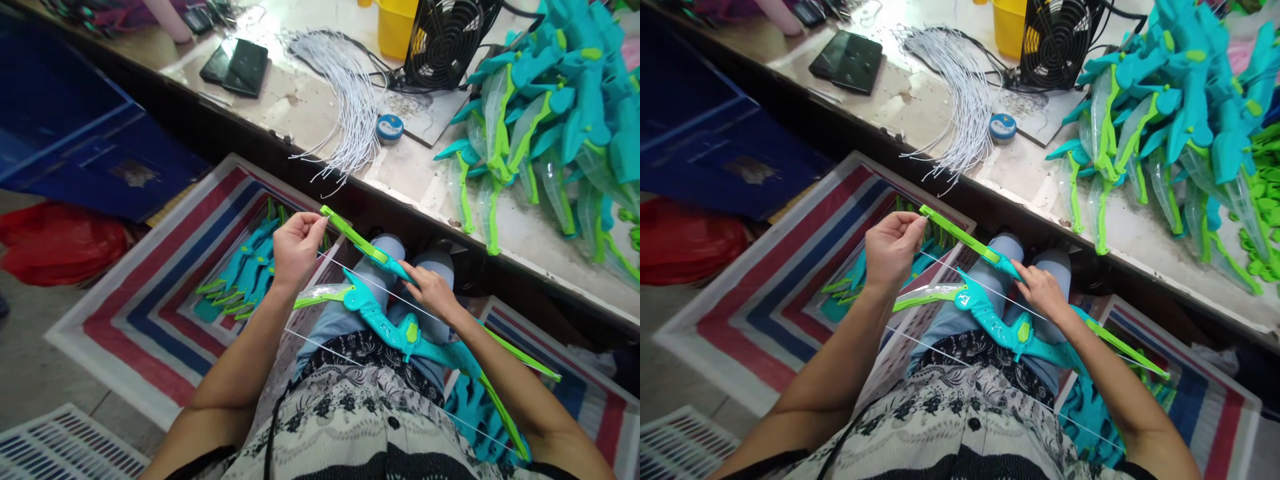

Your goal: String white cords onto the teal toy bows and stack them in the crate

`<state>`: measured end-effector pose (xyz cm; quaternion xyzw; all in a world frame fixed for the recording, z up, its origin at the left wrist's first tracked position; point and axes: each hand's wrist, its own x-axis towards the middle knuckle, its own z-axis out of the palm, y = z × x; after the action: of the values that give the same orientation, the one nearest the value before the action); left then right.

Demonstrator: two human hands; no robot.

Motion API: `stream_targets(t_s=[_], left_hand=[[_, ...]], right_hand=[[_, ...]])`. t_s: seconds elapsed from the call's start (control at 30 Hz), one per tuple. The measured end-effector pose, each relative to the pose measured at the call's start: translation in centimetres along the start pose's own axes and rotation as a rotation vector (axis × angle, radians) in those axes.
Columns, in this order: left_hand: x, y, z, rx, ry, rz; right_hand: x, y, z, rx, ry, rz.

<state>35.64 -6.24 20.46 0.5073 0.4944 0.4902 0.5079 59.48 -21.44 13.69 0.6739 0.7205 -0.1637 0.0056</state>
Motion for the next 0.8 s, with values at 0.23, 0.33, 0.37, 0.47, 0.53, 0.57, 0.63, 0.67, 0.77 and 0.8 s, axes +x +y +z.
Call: stream_targets(t_s=[0.23,0.33,0.37,0.47,0.53,0.57,0.63,0.67,0.77,0.8], left_hand=[[0.3,0.1,-0.4,-0.173,-0.089,-0.065],[0.3,-0.2,-1.3,-0.213,-0.16,-0.165],[0.2,-0.3,-1.7,-0.218,-0.173,-0.194],[-0.2,-0.6,-2.4,-0.249,-0.165,-0.239],[-0.5,-0.8,-2.7,-0.267,-0.146,-0.242],[-0.7,-0.8,-2.7,-0.275,-0.138,-0.243],[-1.1,-0.7,-2.8,-0.286,-0.127,-0.246],[-1.3,-0.7,-2.8,-0.289,-0.124,-0.25],[-1.8,-0.6,-3.1,-0.29,-0.113,-0.268],[-1.8,-0.7,-3.2,-0.29,-0.105,-0.273]], right_hand=[[-0.4,-0.9,1.1,-0.083,0.073,-0.007],[-1.0,-1.3,1.9,-0.097,0.118,-0.012],[-1.2,-1.3,2.0,-0.087,0.125,-0.02],[-0.9,-1.6,1.0,-0.035,0.19,-0.032],[0.5,-2.3,-0.6,0.021,0.307,-0.044],[1.7,-2.9,-1.5,0.066,0.374,-0.071],[4.7,-4.7,-3.3,0.198,0.473,-0.19],[6.3,-5.8,-3.9,0.273,0.497,-0.272],[10.9,-8.8,-5.0,0.446,0.502,-0.473],[12.1,-9.7,-5.0,0.485,0.495,-0.509]])
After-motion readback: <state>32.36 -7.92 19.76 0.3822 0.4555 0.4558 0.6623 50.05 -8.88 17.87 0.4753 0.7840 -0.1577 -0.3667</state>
